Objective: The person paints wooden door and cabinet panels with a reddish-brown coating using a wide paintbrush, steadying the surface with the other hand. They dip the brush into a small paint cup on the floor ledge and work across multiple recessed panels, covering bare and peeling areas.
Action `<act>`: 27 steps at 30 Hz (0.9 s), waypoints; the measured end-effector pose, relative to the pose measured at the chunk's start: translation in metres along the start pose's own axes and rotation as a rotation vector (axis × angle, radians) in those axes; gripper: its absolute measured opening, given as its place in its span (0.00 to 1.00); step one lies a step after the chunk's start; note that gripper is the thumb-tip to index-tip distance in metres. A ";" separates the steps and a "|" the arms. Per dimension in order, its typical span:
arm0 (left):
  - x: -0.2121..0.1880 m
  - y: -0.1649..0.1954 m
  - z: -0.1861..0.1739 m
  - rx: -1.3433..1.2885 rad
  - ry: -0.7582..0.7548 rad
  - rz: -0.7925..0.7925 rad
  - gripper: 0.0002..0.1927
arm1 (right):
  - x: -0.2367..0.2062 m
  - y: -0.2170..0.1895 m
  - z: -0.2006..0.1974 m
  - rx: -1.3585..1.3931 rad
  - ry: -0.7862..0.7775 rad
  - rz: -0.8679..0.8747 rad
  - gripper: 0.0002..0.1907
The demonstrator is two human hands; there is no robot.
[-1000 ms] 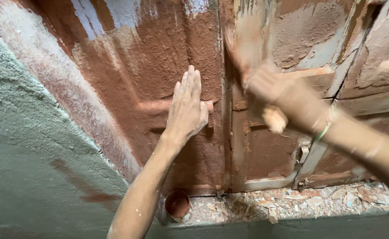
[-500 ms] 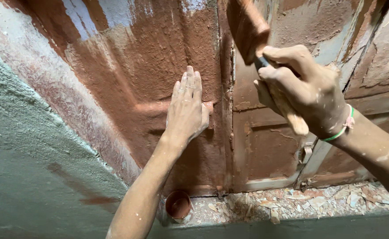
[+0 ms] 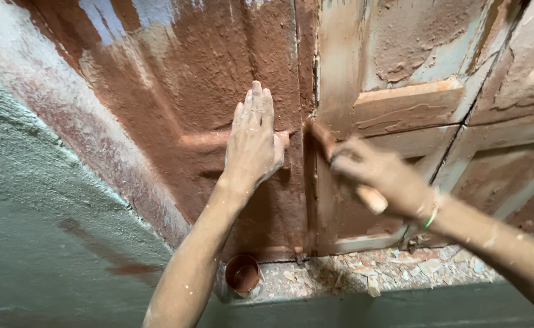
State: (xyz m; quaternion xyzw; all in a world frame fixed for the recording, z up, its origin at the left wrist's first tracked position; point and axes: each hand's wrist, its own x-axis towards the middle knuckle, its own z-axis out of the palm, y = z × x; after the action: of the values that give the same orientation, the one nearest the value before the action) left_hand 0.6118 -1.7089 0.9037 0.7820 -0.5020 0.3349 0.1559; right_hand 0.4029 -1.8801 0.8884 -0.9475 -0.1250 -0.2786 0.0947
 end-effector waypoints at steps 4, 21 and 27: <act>-0.011 0.006 0.010 -0.043 0.078 -0.014 0.47 | -0.004 0.011 -0.019 -0.315 0.481 -0.230 0.08; -0.073 0.035 0.050 -0.169 0.022 -0.023 0.46 | -0.050 0.001 0.080 -0.036 0.301 0.008 0.13; -0.073 0.038 0.048 -0.201 0.022 -0.055 0.45 | -0.042 0.000 0.079 -0.045 0.390 -0.081 0.13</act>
State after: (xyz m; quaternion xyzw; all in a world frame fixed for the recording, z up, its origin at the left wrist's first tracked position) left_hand 0.5758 -1.7038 0.8159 0.7720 -0.5097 0.2872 0.2483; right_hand 0.4081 -1.8678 0.8003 -0.8717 -0.1359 -0.4632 0.0847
